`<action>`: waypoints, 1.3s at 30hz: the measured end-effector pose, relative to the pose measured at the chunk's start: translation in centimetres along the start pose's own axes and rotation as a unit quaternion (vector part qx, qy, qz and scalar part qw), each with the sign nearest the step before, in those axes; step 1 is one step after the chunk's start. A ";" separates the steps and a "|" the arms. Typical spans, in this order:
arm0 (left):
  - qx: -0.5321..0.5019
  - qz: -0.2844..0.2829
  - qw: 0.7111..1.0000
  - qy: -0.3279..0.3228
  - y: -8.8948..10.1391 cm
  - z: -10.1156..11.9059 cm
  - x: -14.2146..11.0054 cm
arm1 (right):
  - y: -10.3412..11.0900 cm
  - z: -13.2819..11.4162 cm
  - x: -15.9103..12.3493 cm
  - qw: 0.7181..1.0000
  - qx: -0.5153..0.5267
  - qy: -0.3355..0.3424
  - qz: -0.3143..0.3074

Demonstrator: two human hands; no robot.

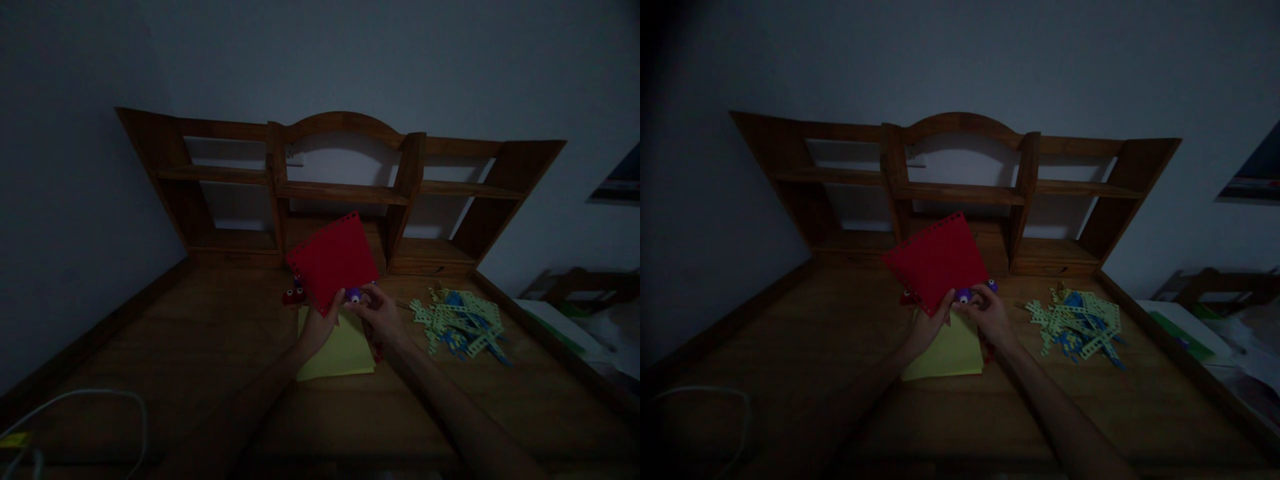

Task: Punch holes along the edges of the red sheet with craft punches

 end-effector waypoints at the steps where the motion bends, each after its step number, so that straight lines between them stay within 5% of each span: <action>1: 0.001 0.000 1.000 -0.001 0.0 0.1 0.0 | 0.0 0.0 0.0 1.000 -0.001 0.001 0.002; 14: -0.019 -0.041 0.999 0.007 0.0 -0.7 0.1 | -0.1 0.2 -0.1 0.996 0.061 -0.058 0.036; 26: -0.033 -0.002 0.999 -0.025 -0.1 0.3 0.0 | 0.2 0.3 0.0 0.993 0.059 -0.096 0.022; 39: -0.009 -0.014 1.000 -0.022 -0.4 -0.5 0.4 | -0.2 0.1 0.0 0.977 0.178 -0.119 0.002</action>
Point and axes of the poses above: each hand's wrist, its own x-axis towards the middle knuckle, its own y-axis out of the back of the hand, z = x × y, the point moved 1 cm from there along x, towards the middle knuckle, and after that the axes turned 10 degrees about y, right-handed, at the moved point
